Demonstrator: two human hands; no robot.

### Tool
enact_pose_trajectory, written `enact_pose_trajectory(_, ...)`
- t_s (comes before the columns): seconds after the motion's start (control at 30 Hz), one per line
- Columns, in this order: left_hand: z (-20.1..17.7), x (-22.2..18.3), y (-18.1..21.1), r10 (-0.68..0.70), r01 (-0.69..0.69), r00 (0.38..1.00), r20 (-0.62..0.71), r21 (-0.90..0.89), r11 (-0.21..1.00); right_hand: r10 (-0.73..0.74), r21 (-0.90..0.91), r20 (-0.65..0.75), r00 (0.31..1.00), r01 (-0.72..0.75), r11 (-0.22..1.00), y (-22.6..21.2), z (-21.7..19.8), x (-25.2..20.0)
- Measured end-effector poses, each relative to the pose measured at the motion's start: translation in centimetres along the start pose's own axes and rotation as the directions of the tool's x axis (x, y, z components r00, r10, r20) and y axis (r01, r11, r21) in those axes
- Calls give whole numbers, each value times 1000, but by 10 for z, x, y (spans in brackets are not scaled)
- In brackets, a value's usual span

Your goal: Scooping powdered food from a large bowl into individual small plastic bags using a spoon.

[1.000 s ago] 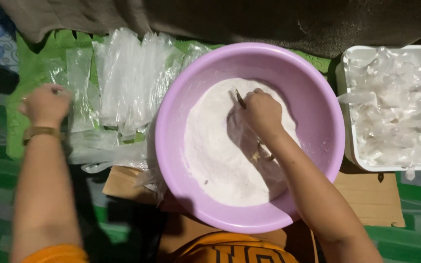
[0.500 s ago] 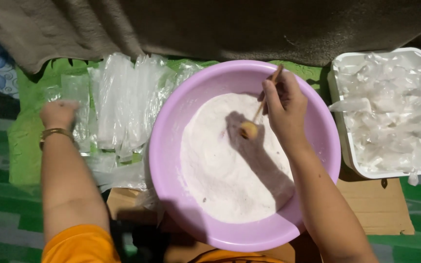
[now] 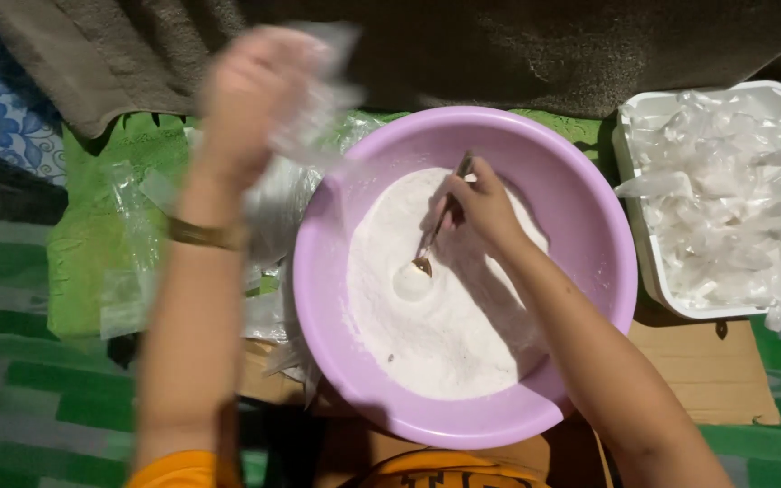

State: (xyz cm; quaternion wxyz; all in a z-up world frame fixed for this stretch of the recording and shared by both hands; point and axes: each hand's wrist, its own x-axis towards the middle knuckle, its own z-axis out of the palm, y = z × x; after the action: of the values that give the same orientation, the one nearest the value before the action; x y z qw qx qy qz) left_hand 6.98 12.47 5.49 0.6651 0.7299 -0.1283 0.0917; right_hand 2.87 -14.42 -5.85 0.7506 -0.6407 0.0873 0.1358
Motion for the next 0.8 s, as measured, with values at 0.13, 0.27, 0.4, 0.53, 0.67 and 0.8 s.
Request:
enact_pose_trajectory(0.13, 83, -39, 29, -115, 126, 984, 140, -74, 989, -128, -32, 62, 990, 131, 991, 9, -36, 19)
enact_pose_trajectory(0.27, 101, -49, -17, -164, 233, 961, 223, -334, 913, -289, 176, 24, 957, 281, 943, -11, -63, 17)
enact_pose_trajectory(0.4, 94, -54, -44, -249, 348, 932, 262, -457, 819, -408, 230, -58, 911, 410, 883, -37, -88, 6)
enact_pose_trajectory(0.53, 93, -58, -41, -249, 361, 928, 276, -509, 781, -444, 179, -150, 884, 466, 867, -48, -98, 4)
enact_pose_trajectory(0.67, 95, -58, -20, -331, 379, 842, 427, -30, 925, -465, 239, -231, 855, 513, 824, -61, -102, -6)
enact_pose_trajectory(0.8, 110, -65, -1, -561, 206, 438, 703, 529, 823, -488, 157, -350, 799, 564, 811, -64, -118, -3)
